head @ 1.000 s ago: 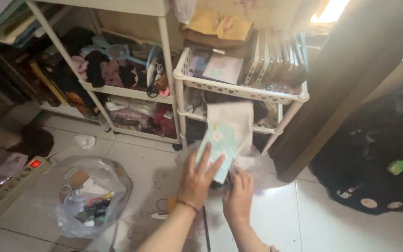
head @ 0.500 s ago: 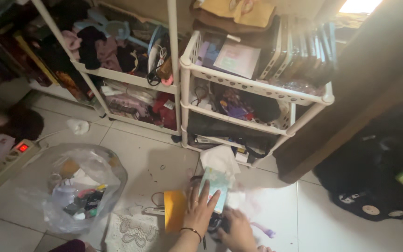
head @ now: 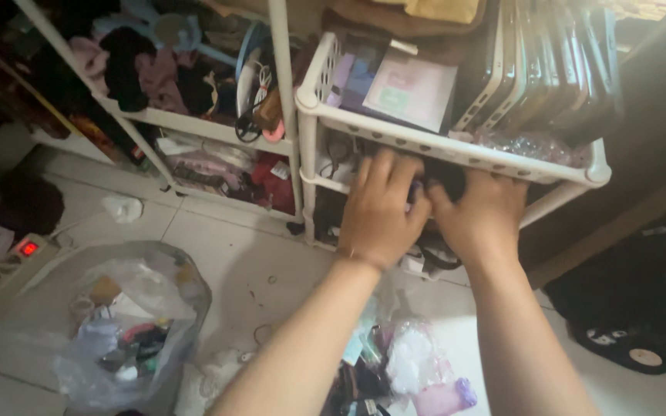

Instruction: The person sits on the floor and sorts various small household items, including a white bottle, a red pouch, a small figurine, and a yellow sponge. They pick up each item, inspect it, and place it into a plastic bag or onto a nearby shelf.

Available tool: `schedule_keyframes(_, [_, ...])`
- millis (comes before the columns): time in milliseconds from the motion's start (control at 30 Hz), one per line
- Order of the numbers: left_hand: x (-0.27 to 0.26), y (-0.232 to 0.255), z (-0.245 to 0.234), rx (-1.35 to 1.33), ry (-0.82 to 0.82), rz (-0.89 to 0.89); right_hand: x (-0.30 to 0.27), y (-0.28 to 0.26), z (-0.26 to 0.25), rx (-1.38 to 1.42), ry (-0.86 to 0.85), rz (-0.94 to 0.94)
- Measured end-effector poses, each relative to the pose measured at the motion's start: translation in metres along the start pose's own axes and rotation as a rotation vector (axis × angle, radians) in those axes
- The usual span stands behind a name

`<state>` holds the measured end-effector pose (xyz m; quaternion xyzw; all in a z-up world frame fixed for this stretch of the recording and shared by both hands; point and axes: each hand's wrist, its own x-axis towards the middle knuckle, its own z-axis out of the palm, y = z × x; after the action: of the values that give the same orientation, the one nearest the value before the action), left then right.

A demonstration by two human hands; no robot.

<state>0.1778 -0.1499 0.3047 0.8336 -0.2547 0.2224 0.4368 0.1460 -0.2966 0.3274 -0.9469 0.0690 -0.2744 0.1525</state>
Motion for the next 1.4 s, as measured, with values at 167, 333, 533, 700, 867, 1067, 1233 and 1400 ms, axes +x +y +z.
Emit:
schedule_keyframes(167, [0.079, 0.006, -0.010, 0.380, -0.605, -0.448, 0.037, 0.021, 0.018, -0.175, -0.310, 0.017])
schedule_keyframes(333, [0.098, -0.018, 0.025, 0.533, -0.686, -0.579, 0.067, 0.053, 0.049, -0.215, -0.679, 0.165])
schedule_keyframes(533, [0.100, -0.087, 0.111, 0.380, -0.224, -0.303, 0.077, 0.088, 0.078, 0.166, -0.561, 0.310])
schedule_keyframes(700, [0.098, -0.136, 0.150, 0.252, -0.362, -0.305, 0.093, 0.121, 0.106, -0.125, -0.483, 0.107])
schedule_keyframes(867, [0.091, -0.128, 0.146, 0.069, -0.054, -0.063, 0.061, 0.109, 0.093, 0.278, -0.269, 0.050])
schedule_keyframes(1067, [0.057, -0.077, 0.098, -0.557, 0.045, -0.591, 0.062, 0.107, 0.102, 0.206, -0.198, 0.143])
schedule_keyframes(1233, [0.073, -0.069, 0.079, 0.116, 0.014, -0.365, 0.092, 0.120, 0.128, -0.084, -0.281, 0.144])
schedule_keyframes(1400, [0.087, -0.102, 0.100, 0.095, -0.012, -0.345, 0.099, 0.120, 0.135, -0.171, -0.335, 0.017])
